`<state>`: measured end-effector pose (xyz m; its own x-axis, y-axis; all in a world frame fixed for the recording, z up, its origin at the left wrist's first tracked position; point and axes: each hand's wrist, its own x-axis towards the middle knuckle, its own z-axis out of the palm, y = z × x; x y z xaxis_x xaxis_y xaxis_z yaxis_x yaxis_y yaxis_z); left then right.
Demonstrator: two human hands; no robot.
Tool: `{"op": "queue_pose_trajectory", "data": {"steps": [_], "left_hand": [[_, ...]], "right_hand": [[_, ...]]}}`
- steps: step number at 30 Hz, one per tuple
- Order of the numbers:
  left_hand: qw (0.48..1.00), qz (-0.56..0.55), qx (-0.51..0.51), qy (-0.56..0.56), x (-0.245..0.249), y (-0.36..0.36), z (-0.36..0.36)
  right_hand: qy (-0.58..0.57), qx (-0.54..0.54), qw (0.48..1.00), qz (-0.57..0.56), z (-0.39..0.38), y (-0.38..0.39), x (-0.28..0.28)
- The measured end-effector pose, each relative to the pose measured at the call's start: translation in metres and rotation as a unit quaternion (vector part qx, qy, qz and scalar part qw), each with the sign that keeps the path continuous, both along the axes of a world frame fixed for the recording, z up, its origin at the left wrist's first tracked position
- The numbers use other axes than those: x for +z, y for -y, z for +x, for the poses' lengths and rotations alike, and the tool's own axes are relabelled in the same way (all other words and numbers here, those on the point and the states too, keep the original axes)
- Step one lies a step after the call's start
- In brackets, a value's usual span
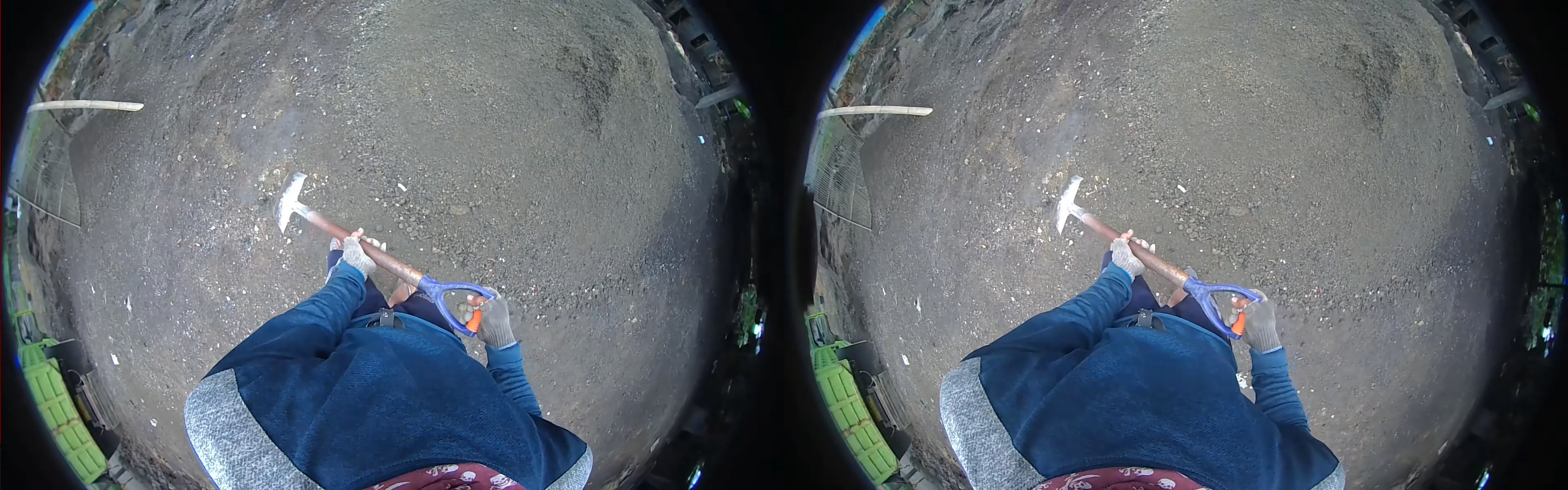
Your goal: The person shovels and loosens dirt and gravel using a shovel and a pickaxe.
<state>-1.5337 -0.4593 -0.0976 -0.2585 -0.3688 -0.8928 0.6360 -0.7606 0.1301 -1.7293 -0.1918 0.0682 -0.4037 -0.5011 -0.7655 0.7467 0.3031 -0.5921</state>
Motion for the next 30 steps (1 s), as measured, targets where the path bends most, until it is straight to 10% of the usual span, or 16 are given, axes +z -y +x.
{"op": "queue_pose_trajectory", "data": {"steps": [9, 21, 25, 30], "left_hand": [[0.984, 0.105, -0.142, 0.027, -0.066, 0.131, -0.048], [0.975, -0.085, -0.197, 0.058, -0.126, 0.532, -0.114], [0.850, -0.235, -0.398, 0.252, -0.159, 0.602, -0.126], [0.659, -0.246, -0.633, 0.323, -0.215, 0.504, -0.116]], "right_hand": [[-0.072, -0.097, 0.988, 0.097, 0.038, 0.138, -0.046], [-0.038, -0.107, 0.992, -0.054, 0.043, 0.588, -0.131], [0.123, -0.150, 0.965, -0.178, 0.038, 0.675, -0.185], [0.064, -0.191, 0.979, 0.029, 0.065, 0.543, -0.175]]}}
